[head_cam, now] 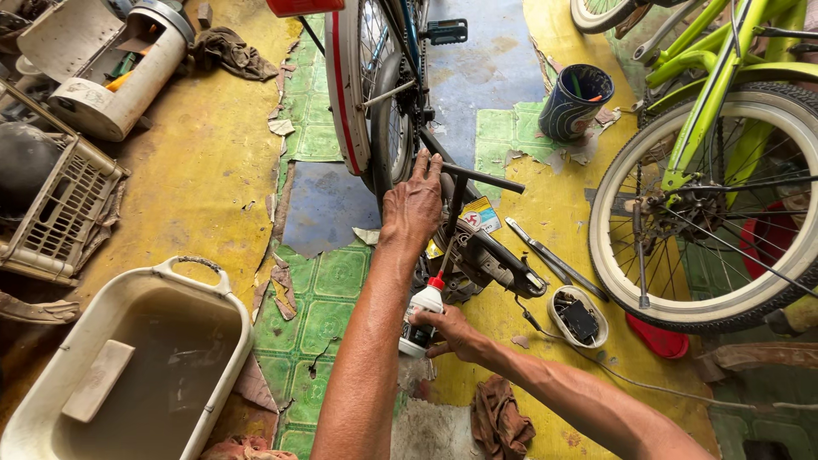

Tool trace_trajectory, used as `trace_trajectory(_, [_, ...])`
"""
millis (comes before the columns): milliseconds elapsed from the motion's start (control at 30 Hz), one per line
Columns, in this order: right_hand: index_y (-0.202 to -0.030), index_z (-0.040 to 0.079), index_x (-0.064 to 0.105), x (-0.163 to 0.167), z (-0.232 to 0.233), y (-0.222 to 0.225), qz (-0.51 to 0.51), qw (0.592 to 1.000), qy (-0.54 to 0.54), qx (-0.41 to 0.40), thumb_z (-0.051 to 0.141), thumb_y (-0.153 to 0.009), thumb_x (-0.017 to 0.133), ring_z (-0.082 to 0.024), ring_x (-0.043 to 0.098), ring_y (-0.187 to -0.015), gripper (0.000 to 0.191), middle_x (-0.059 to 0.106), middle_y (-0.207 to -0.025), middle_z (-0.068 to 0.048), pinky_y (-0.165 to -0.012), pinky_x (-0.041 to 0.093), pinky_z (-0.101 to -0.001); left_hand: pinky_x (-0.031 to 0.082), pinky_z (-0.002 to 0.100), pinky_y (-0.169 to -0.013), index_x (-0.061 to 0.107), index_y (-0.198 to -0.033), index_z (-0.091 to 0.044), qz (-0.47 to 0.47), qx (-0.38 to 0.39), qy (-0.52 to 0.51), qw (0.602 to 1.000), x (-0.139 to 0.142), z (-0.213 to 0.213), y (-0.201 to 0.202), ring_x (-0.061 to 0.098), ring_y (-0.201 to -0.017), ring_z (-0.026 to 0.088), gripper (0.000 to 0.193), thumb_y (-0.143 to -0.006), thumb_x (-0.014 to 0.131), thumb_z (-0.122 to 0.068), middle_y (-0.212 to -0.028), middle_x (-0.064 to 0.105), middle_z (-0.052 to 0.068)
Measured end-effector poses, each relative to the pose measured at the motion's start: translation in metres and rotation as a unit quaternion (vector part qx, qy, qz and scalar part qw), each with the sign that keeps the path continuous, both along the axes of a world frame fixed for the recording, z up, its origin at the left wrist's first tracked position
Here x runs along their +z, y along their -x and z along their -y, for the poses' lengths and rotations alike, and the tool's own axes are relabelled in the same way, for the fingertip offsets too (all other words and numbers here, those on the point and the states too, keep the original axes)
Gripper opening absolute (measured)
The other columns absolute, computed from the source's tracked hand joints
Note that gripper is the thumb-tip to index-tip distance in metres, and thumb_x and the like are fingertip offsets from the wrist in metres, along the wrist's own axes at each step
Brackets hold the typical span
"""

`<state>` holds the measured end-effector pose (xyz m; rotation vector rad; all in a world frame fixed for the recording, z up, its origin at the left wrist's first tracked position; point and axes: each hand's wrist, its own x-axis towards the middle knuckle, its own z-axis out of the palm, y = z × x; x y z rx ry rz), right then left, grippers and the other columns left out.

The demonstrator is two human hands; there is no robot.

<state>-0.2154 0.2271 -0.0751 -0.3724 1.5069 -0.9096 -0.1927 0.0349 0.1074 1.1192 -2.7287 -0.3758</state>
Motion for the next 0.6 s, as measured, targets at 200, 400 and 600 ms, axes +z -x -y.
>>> trace_trajectory(200, [-0.122, 0.012, 0.067, 0.011, 0.005, 0.001, 0.043, 0.999, 0.000, -0.023, 0.046, -0.077, 0.077, -0.023, 0.072, -0.076, 0.058, 0.072, -0.099, -0.006, -0.063, 0.063, -0.0361, 0.063, 0.047, -0.086, 0.031, -0.160, -0.019, -0.005, 0.001, -0.013, 1.000, -0.003, 0.000, 0.001, 0.074, -0.102, 0.033, 0.078, -0.088, 0.055, 0.002, -0.167, 0.024, 0.009])
trace_trajectory(400, [-0.123, 0.005, 0.061, 0.031, 0.015, -0.001, 0.077, 0.995, 0.013, -0.062, 0.050, -0.077, 0.076, -0.025, 0.076, -0.076, 0.065, 0.074, -0.099, -0.012, -0.064, 0.064, -0.0363, 0.063, 0.048, -0.086, 0.032, -0.159, -0.018, -0.007, -0.002, -0.006, 1.000, -0.002, -0.001, 0.000, 0.073, -0.104, 0.034, 0.076, -0.089, 0.055, 0.002, -0.167, 0.025, 0.010])
trace_trajectory(600, [-0.124, 0.006, 0.059, 0.044, 0.023, 0.002, 0.082, 0.993, 0.018, -0.078, 0.054, -0.074, 0.074, -0.024, 0.077, -0.073, 0.070, 0.074, -0.096, -0.014, -0.065, 0.065, -0.0355, 0.063, 0.046, -0.085, 0.032, -0.159, -0.019, -0.006, 0.001, -0.003, 1.000, -0.002, -0.002, 0.000, 0.073, -0.104, 0.033, 0.079, -0.087, 0.057, 0.001, -0.167, 0.025, 0.010])
